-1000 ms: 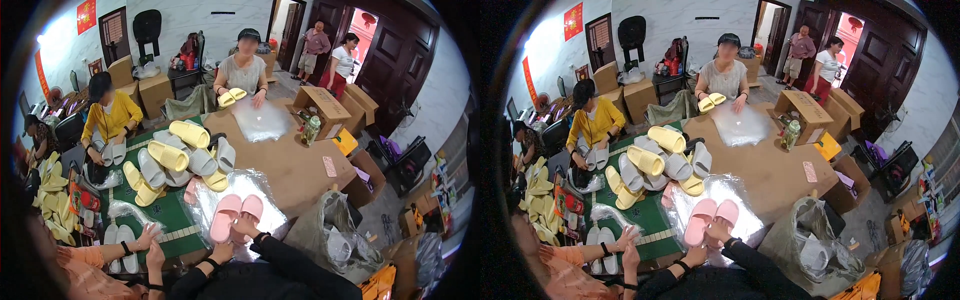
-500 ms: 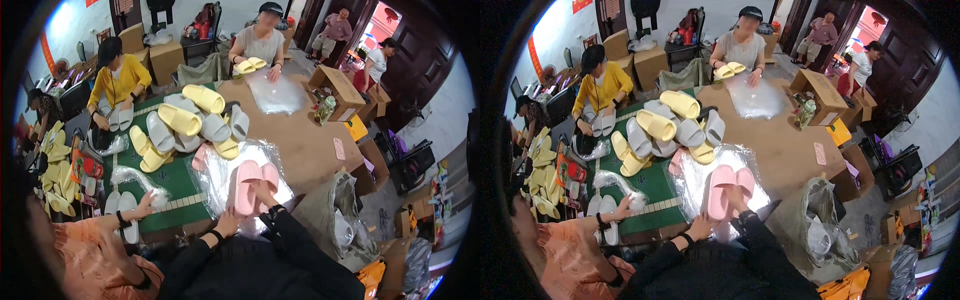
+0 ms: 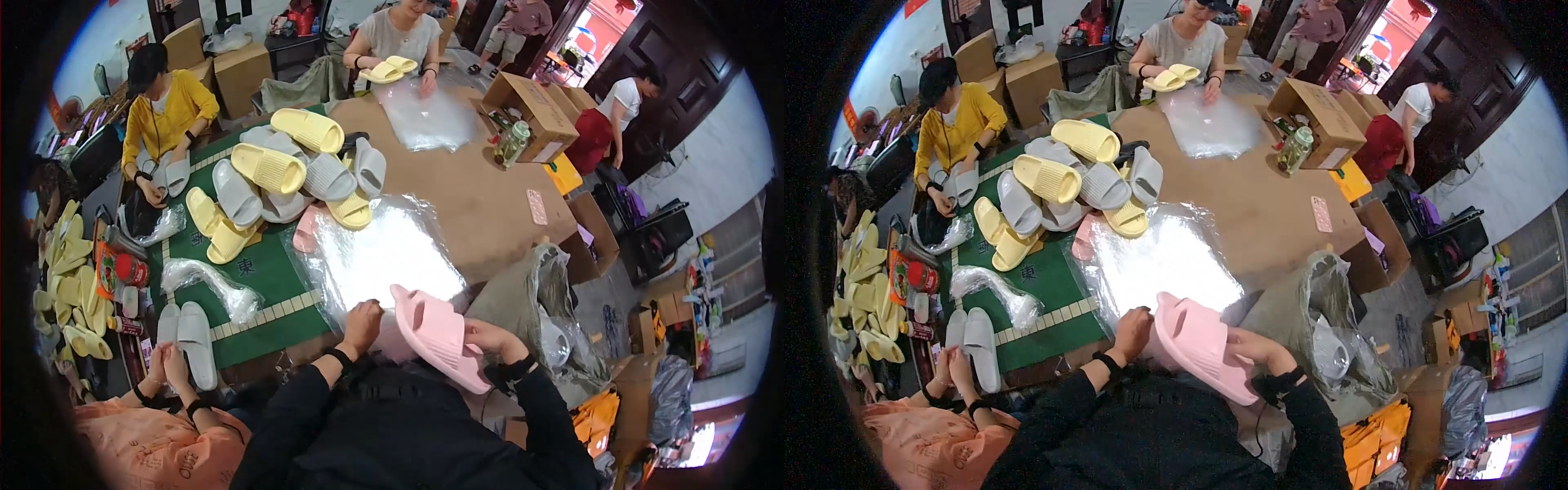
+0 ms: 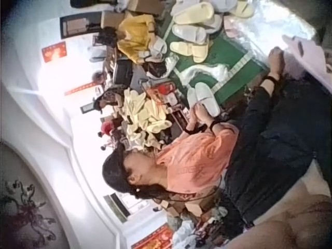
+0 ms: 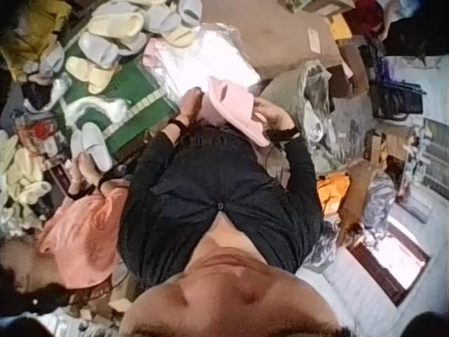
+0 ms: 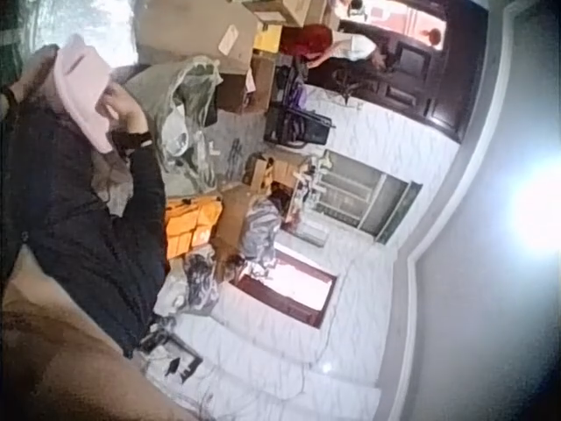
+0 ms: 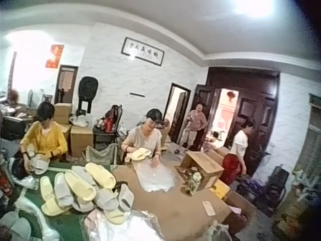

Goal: The recorder is packing various colored plastic slippers into plastic bags and then into a large sack for shipping.

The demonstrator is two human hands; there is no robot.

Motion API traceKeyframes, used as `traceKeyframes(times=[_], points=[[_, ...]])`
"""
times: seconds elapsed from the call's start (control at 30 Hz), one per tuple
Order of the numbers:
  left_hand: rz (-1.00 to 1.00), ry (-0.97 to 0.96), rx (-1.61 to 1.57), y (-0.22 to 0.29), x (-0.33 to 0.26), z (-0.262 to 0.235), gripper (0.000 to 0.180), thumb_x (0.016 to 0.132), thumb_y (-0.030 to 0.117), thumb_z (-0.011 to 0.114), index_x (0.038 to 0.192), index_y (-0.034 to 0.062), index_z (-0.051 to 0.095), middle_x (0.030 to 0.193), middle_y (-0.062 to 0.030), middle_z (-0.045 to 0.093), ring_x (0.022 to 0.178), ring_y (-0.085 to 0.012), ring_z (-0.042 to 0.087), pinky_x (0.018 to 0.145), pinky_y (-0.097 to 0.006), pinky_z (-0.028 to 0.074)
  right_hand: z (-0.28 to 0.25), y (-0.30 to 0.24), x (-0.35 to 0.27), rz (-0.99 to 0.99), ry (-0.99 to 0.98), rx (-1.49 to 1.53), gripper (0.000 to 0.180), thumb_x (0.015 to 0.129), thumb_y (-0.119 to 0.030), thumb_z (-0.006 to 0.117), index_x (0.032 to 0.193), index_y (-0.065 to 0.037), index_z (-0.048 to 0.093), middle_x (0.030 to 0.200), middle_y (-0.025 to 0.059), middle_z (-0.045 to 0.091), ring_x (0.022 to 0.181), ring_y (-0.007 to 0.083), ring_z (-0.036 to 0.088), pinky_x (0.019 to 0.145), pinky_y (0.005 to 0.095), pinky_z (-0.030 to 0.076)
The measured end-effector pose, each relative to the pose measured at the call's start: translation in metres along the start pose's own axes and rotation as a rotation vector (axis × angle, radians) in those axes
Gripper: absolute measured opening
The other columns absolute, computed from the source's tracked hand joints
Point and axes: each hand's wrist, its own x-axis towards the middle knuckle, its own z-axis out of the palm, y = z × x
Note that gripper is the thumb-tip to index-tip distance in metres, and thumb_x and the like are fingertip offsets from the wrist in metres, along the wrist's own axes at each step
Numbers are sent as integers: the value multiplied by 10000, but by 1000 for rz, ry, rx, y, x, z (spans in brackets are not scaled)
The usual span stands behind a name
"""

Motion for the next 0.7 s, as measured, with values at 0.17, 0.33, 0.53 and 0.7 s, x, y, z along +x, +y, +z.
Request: traceKeyframes(times=[0.17, 0.33, 0.53, 0.7], points=[[-287, -21, -259, 6, -4, -5, 82, 805, 110, 538, 832, 39, 507, 793, -182, 568, 752, -373, 552, 629, -433, 436, 12, -7, -29, 110, -128, 40, 426, 806, -57, 522, 1221, 11, 456, 1066, 7, 561, 926, 76, 505, 801, 212, 415], [-405, -239, -100, -5, 1, 4, 140, 816, 164, 556, 804, 28, 526, 717, -198, 597, 702, -387, 573, 602, -449, 438, 18, 5, -24, 113, -170, -115, 427, 827, -107, 511, 1226, 30, 447, 1131, 39, 538, 990, 93, 471, 854, 223, 388], [-321, -294, -433, -7, 2, 8, 180, 801, 164, 568, 929, 43, 608, 987, -206, 596, 941, -333, 565, 781, -388, 449, 27, -1, -23, 79, -136, -120, 390, 818, -132, 525, 1165, 43, 497, 1047, 26, 566, 919, 87, 479, 804, 229, 407], [-145, -758, 56, -28, -16, 19, 300, 819, 253, 523, 1031, 54, 601, 1317, -157, 403, 1212, -340, 356, 987, -484, 284, 24, -4, -22, 167, -150, -128, 373, 834, -126, 535, 1186, -10, 493, 812, -13, 548, 516, 5, 435, 390, 164, 306]])
